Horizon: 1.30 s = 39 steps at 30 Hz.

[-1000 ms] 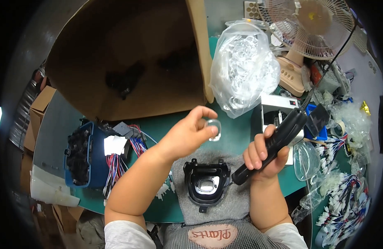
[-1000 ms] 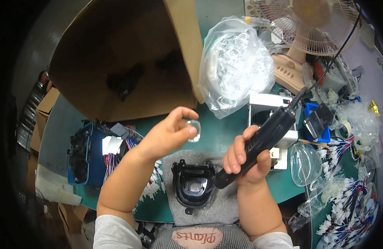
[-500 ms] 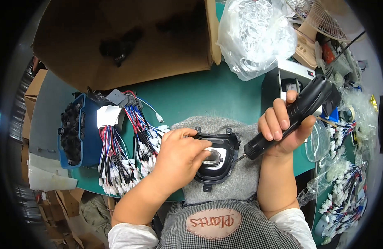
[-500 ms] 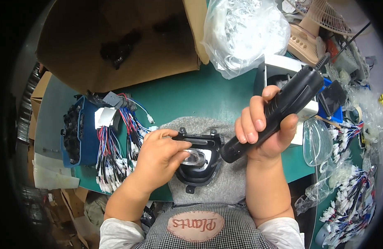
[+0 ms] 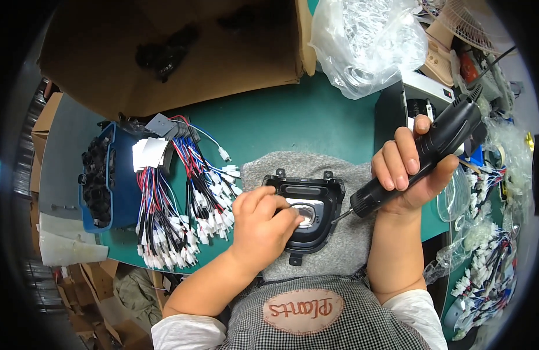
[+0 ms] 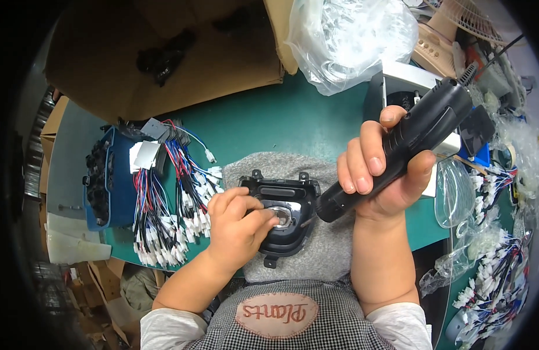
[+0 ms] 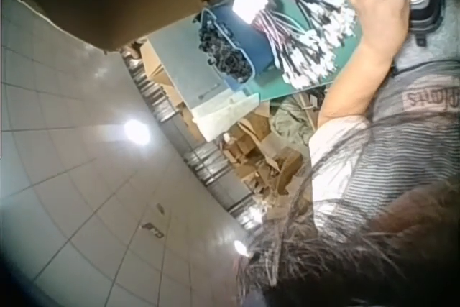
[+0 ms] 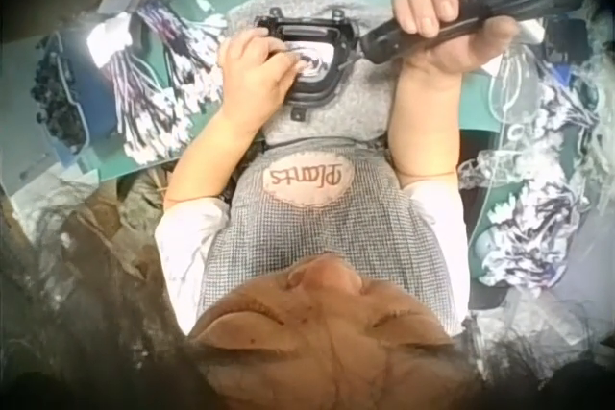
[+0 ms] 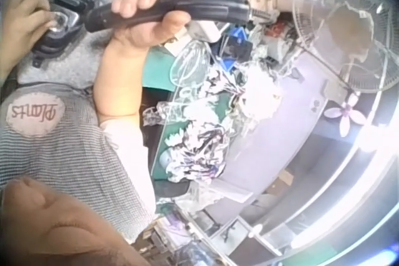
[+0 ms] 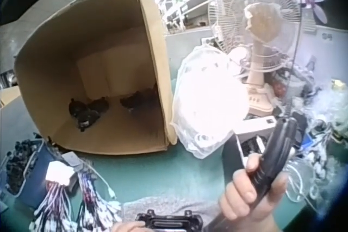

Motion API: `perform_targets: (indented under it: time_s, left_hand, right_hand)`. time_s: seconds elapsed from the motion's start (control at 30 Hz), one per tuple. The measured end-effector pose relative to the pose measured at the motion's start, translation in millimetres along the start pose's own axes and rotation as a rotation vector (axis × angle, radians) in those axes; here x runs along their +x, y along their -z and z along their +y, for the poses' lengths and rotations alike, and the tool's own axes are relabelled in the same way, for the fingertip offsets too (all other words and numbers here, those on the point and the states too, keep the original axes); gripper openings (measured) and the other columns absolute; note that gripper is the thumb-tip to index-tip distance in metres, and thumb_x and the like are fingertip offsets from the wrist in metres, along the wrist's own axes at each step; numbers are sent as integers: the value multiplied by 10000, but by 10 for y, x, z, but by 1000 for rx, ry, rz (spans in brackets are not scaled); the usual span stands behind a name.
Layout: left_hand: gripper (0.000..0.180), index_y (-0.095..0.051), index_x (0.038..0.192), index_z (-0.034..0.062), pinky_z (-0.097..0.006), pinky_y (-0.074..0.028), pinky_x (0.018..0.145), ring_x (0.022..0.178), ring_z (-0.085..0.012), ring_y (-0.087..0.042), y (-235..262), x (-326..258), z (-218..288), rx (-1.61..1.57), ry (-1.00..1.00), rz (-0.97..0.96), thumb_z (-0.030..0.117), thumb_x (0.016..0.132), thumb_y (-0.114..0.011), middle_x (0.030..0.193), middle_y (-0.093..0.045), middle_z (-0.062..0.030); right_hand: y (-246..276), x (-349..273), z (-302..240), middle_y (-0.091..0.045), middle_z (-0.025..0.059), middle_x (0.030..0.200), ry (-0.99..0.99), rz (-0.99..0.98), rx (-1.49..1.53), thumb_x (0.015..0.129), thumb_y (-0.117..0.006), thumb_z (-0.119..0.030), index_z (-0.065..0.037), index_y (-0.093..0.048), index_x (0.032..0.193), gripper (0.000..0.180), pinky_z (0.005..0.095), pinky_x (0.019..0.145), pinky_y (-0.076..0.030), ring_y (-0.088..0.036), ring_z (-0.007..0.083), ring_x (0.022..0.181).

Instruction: The person assembles a plastic housing by integrating a wiring harness and securing a circuit board with screws using an electric screwdriver.

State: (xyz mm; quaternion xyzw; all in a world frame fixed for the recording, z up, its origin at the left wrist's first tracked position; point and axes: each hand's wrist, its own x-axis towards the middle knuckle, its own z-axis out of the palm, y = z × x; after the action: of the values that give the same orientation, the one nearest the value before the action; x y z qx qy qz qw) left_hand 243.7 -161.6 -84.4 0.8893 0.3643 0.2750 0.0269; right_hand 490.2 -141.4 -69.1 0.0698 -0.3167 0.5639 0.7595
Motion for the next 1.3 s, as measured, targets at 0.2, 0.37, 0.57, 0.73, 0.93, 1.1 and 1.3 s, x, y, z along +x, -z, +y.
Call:
perform_targets:
  time_s: [0.2,0.37,0.57,0.73,0.93,1.1,1.3]
  left_hand:
    - [353,-685,1002,148,-438,-374,917,1144,-264,-508,179,-148,69,16,-52,-146,247,677,-784,1082,-623,15]
    - [290,-682,968,88,-453,-377,967,1170,-280,-506,174,-159,52,-71,-83,-130,274,751,-733,1049,-608,-19]
    - [249,-697,973,116,-394,-368,944,1072,-247,-541,940,-25,-205,56,-3,183,218,750,-742,1017,-658,-2]
    - [180,-713,934,77,-410,-466,815,844,-281,-621,2069,-150,-1292,544,208,471,119,759,-711,899,-698,-67]
    - [290,-708,1040,118,-413,-494,844,969,-295,-637,2657,-851,-2503,661,955,112,290,808,-680,1001,-695,-106]
    - [393,-690,1063,95,-391,-483,892,1016,-292,-636,2516,-911,-3013,437,1394,-82,424,851,-655,1049,-687,-132]
    - [217,-645,900,121,-309,-479,664,751,-142,-558,2627,-964,-2924,-123,1469,210,321,831,-697,796,-591,-10]
  right_hand:
    - [-45,34,87,-493,24,743,-29,-5,-15,873,-661,-456,-24,-444,1263,621,294,508,-445,-504,126,557]
    - [-83,-4,61,-452,18,729,-46,10,-10,870,-702,-342,-29,-430,1220,543,261,494,-423,-465,115,535]
    - [-107,-88,28,-435,24,717,-31,75,-14,861,-719,-291,-13,-412,1204,538,242,467,-416,-449,115,519]
    - [-104,-83,52,-435,30,700,2,87,-47,869,-711,-274,-14,-402,1161,498,217,440,-418,-444,105,504]
    - [-88,-47,79,-437,31,699,-9,91,-75,875,-703,-287,-1,-396,1190,525,218,438,-429,-449,106,504]
    - [-42,-65,85,-438,30,705,-36,93,-105,890,-683,-307,-2,-394,1211,529,228,453,-426,-452,109,506]
    - [-74,-80,75,-437,26,714,-43,92,-114,901,-666,-326,-20,-386,1199,511,237,462,-419,-461,112,516]
